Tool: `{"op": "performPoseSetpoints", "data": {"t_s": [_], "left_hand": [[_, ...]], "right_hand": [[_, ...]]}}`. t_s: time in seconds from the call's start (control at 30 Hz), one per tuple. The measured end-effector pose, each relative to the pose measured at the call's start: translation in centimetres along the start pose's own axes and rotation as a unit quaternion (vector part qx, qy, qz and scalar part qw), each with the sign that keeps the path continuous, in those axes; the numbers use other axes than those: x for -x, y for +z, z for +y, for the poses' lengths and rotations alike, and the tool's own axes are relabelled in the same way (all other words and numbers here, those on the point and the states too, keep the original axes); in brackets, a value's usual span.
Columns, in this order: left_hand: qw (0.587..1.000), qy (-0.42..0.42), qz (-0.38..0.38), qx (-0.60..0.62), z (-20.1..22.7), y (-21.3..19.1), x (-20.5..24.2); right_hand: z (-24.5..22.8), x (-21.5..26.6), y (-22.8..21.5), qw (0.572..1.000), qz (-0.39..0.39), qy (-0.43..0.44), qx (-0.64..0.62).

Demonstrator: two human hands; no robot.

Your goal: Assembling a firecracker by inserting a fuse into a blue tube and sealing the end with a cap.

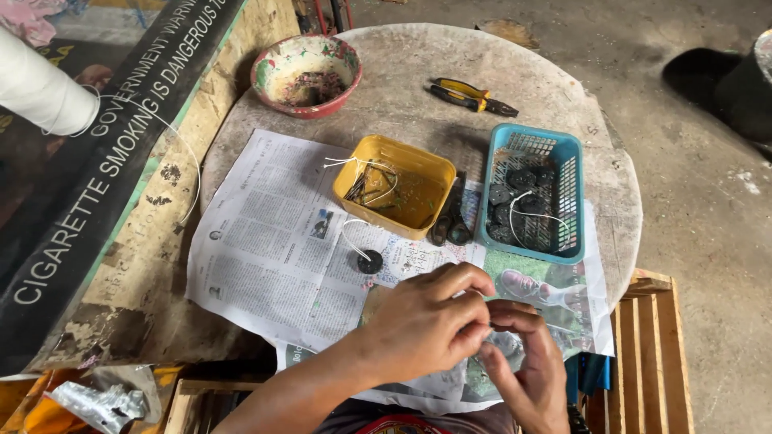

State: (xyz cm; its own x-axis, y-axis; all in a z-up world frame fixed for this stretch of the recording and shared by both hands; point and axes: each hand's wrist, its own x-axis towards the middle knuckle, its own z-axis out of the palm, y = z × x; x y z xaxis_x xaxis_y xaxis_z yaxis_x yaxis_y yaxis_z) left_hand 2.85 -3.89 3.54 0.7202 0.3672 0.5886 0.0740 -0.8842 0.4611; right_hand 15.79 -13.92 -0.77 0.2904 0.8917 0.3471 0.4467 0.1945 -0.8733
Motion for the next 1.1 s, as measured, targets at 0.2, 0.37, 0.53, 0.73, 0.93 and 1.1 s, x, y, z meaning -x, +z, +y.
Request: {"op": "performPoseSetpoints", "data": {"t_s": [0.2, 0.37, 0.53, 0.73, 0.93, 1.1], "left_hand": [[0.999, 0.037, 0.014, -0.007, 0.4, 1.2, -0.3], [0.999, 0.04, 0.014, 0.016, 0.4, 1.8, -0.3], [0.997, 0.053, 0.038, 0.032, 1.1, 1.9, -0.6], [0.996, 0.06, 0.037, 0.061, 1.1, 2.7, -0.4], [0.994, 0.026, -0.022, 0.105, 1.0, 3.0, -0.2], [0.993, 0.032, -0.011, 0.109, 1.5, 3.1, -0.7]], "right_hand": [[0.1, 0.0, -0.9, 0.999, -0.003, -0.028, -0.021], [0.6, 0.2, -2.0, 0.999, -0.004, 0.013, 0.041], [2.0, 0.7, -3.4, 0.982, 0.009, -0.015, 0.186], [-1.0, 0.7, -3.2, 0.958, 0.038, 0.021, 0.282], [0.1, 0.6, -3.9, 0.955, 0.023, -0.071, 0.287], [-0.4, 0.8, -3.9, 0.954, 0.034, -0.033, 0.295]]}}
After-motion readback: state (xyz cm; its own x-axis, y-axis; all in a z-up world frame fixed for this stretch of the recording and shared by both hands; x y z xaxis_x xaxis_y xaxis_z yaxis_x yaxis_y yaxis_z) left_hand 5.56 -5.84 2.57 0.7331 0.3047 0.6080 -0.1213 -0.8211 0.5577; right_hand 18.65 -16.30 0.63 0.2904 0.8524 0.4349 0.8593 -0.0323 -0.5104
